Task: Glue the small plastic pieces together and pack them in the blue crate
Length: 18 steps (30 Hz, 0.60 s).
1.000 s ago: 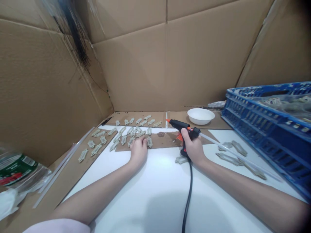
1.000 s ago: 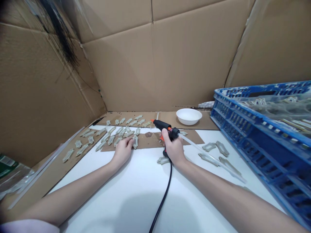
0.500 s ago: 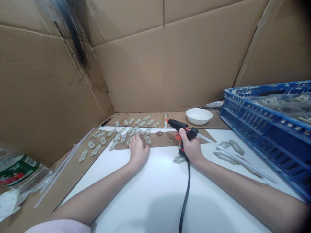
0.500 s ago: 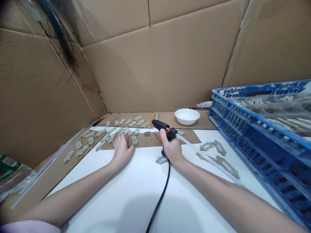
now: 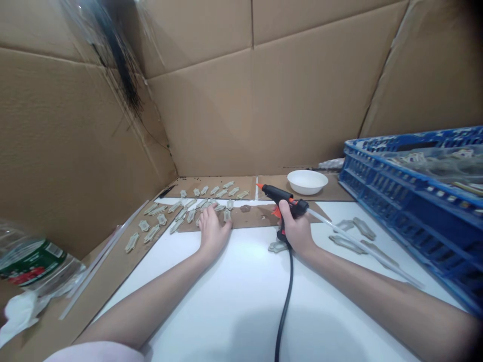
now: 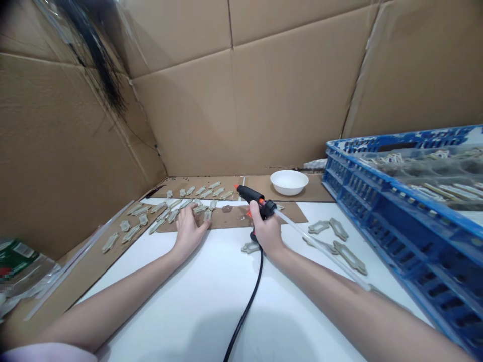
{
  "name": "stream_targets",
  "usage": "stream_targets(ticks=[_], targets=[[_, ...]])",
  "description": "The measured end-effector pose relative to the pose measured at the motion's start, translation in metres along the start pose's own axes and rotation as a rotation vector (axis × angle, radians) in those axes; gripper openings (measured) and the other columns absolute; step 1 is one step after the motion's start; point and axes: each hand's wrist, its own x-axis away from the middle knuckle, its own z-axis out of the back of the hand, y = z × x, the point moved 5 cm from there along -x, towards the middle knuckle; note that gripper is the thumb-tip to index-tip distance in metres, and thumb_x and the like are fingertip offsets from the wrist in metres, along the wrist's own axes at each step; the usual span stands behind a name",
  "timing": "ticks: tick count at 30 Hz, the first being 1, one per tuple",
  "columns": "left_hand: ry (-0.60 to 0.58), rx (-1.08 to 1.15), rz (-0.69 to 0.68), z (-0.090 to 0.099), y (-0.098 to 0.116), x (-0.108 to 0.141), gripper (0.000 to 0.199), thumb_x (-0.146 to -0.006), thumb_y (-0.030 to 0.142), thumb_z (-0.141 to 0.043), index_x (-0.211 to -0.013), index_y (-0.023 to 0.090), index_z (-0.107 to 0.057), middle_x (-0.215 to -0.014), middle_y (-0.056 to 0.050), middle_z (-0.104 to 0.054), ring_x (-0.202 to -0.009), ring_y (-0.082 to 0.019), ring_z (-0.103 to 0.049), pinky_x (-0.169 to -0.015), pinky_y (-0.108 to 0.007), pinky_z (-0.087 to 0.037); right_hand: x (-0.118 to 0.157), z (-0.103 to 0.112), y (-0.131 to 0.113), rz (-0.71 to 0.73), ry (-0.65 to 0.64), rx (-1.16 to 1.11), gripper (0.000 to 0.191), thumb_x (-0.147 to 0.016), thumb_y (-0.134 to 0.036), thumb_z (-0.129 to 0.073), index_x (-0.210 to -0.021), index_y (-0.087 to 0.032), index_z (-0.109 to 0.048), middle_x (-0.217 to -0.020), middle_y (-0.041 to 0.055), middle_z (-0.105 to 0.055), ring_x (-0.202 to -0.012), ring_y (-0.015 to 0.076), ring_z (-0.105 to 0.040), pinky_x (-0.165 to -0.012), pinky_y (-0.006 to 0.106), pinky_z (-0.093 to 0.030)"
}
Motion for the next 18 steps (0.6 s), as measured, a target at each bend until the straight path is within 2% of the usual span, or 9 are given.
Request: stream_targets(ticks=[2, 4, 7, 10, 12, 14, 16, 18], targets=[[-0.047, 0.028, -0.145, 0.002, 0.016, 0.008, 0.035, -0.075, 0.025, -0.047, -0.108, 0.018, -0.044, -0.096, -0.008, -0.049, -0.094, -0.023, -0.044, -0.081, -0.037, -0.032, -0.001, 0.001, 0.000, 0.005, 0.013, -0.035, 0.046, -0.072, -0.057, -0.045, -0.072, -0.013, -0.061, -0.047, -0.0008, -0.047, -0.040, 0.0103, -0.044, -0.039, 0.022, -0.037], [-0.192, 0.046, -0.329, 0.001, 0.036, 0.021, 0.027, -0.078, 0.025, -0.043, -0.103, 0.020, -0.050, -0.094, -0.007, -0.050, -0.091, -0.021, -0.044, -0.080, -0.036, -0.033, -0.002, 0.003, -0.001, 0.005, 0.022, -0.041, 0.047, -0.072, -0.057, -0.045, -0.073, -0.013, -0.061, -0.046, -0.0007, -0.047, -0.040, 0.0103, -0.044, -0.038, 0.022, -0.037], [-0.470, 0.100, -0.585, -0.004, 0.064, 0.045, 0.033, -0.078, 0.028, -0.046, -0.111, 0.026, -0.050, -0.105, -0.007, -0.048, -0.096, -0.021, -0.042, -0.082, -0.035, -0.033, -0.003, 0.005, -0.002, 0.008, 0.045, -0.039, 0.048, -0.072, -0.058, -0.045, -0.074, -0.013, -0.062, -0.045, -0.0007, -0.047, -0.039, 0.0106, -0.044, -0.038, 0.022, -0.038], [-0.635, 0.149, -0.740, -0.005, 0.078, 0.059, 0.037, -0.080, 0.030, -0.045, -0.117, 0.034, -0.047, -0.118, -0.005, -0.045, -0.104, -0.022, -0.039, -0.088, -0.037, -0.030, -0.004, 0.006, -0.003, 0.024, 0.072, -0.053, 0.049, -0.073, -0.058, -0.044, -0.076, -0.013, -0.062, -0.044, -0.0013, -0.046, -0.038, 0.0104, -0.043, -0.037, 0.022, -0.038], [-0.647, 0.161, -0.759, -0.004, 0.078, 0.060, 0.031, -0.081, 0.031, -0.042, -0.110, 0.034, -0.052, -0.117, -0.005, -0.048, -0.104, -0.021, -0.039, -0.089, -0.037, -0.029, -0.003, 0.006, -0.003, 0.022, 0.074, -0.051, 0.048, -0.073, -0.057, -0.044, -0.075, -0.013, -0.062, -0.044, -0.0015, -0.046, -0.037, 0.0100, -0.043, -0.037, 0.022, -0.037], [-0.604, 0.173, -0.735, -0.003, 0.075, 0.057, 0.025, -0.081, 0.033, -0.043, -0.100, 0.028, -0.058, -0.109, -0.005, -0.053, -0.100, -0.020, -0.042, -0.088, -0.035, -0.029, -0.003, 0.005, -0.003, 0.017, 0.068, -0.042, 0.047, -0.073, -0.057, -0.045, -0.075, -0.013, -0.062, -0.044, -0.0015, -0.046, -0.038, 0.0098, -0.043, -0.037, 0.021, -0.037], [-0.553, 0.180, -0.691, -0.003, 0.071, 0.054, 0.021, -0.079, 0.033, -0.047, -0.093, 0.023, -0.059, -0.101, -0.005, -0.057, -0.097, -0.019, -0.044, -0.085, -0.034, -0.031, -0.003, 0.005, -0.004, 0.018, 0.060, -0.031, 0.048, -0.072, -0.057, -0.045, -0.074, -0.013, -0.062, -0.044, -0.0012, -0.047, -0.038, 0.0098, -0.043, -0.037, 0.021, -0.036], [-0.542, 0.179, -0.653, -0.004, 0.068, 0.053, 0.021, -0.078, 0.031, -0.048, -0.095, 0.022, -0.056, -0.098, -0.006, -0.057, -0.095, -0.019, -0.045, -0.083, -0.033, -0.033, -0.003, 0.005, -0.005, 0.016, 0.062, -0.031, 0.048, -0.072, -0.057, -0.045, -0.073, -0.012, -0.062, -0.043, -0.0009, -0.047, -0.038, 0.0099, -0.043, -0.037, 0.021, -0.036]])
